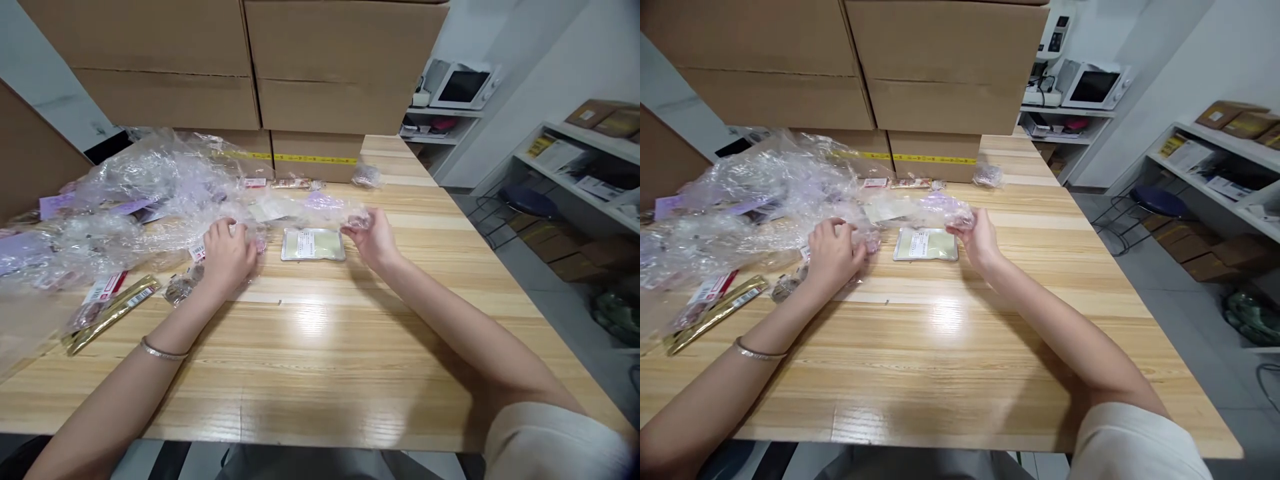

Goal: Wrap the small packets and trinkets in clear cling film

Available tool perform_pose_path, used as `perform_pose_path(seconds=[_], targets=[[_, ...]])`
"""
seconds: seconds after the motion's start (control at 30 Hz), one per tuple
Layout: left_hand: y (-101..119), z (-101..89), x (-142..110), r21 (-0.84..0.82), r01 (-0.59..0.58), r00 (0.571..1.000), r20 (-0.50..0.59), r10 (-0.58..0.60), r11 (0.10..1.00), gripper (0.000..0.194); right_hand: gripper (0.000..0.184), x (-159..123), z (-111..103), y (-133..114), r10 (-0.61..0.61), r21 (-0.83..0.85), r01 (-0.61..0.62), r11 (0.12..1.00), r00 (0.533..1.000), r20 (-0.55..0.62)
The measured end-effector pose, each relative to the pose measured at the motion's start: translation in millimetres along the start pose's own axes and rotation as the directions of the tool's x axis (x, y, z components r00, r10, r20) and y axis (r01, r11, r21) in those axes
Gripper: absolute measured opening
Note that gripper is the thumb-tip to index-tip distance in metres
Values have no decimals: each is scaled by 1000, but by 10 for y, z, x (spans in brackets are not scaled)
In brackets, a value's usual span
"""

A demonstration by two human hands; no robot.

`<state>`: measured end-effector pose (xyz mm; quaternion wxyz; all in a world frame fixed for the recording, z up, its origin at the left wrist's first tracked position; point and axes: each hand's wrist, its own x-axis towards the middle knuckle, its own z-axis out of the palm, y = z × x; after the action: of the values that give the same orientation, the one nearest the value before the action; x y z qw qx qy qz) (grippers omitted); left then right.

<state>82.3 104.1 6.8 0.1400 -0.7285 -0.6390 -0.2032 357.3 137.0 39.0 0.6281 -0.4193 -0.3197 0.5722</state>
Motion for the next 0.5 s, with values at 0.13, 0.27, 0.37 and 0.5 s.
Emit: perform_pose_path(seconds=[0.13,0.27,0.37,0.5], targets=[[214,-136,-102,-202,-212,971,-152,184,956,67,31,-424,-380,-15,69,-96,-50,994,975,211],[391,-116,-187,-236,-531,846,-96,525,814,81,37,-894,-537,-30,137,-464,225,857,769,625],[460,-60,-218,-243,-541,837,-56,545,805,64,22,-1168,-485,-132,224,-443,429,787,470,854],[420,-147,-137,-393,-367,929,-194,315,843,45,15,-1177,-480,-295,315,-427,412,805,313,896]])
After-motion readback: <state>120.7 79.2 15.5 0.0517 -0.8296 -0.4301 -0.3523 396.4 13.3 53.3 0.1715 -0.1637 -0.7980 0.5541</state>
